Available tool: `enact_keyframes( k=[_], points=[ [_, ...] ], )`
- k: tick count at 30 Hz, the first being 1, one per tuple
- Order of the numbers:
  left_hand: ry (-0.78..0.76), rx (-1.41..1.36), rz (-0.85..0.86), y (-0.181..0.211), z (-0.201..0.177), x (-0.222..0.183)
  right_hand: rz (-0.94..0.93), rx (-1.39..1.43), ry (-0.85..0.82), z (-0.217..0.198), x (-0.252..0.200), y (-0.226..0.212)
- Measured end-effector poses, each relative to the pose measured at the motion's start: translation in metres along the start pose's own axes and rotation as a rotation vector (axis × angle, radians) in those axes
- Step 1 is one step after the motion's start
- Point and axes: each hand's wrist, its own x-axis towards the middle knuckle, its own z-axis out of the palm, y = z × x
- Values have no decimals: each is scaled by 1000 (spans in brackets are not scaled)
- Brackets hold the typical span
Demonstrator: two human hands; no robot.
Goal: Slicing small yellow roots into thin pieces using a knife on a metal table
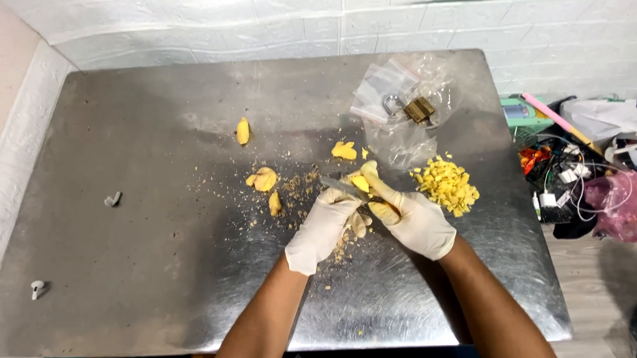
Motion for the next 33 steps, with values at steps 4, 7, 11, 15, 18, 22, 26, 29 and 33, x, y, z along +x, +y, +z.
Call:
enact_keyframes(
  k=[4,7,11,15,18,22,26,29,33],
  points=[
    [-11,13,-9,21,15,-17,16,-9,-23,0,-4,-5],
    [-27,-73,42,52,41,-28,4,-54,-17,-2,0,-6],
    [124,40,-7,6,17,-10,-128,-90,63,7,-5,7],
    [186,98,-18,60,58,-36,-142,-55,54,4,-2,1],
    [93,25,85,48,45,-19,-136,-55,81,3,-3,-6],
    [119,3,86,35,31,-14,-41,-44,41,5,-5,-7],
    [184,76,-21,33,36,-9,21,-113,14,4,-1,-6],
    [186,25,55,60,65,-30,51,-132,9,5,1,-3],
    [132,63,86,58,61,-31,86,-131,-23,3,1,-8]
  ],
)
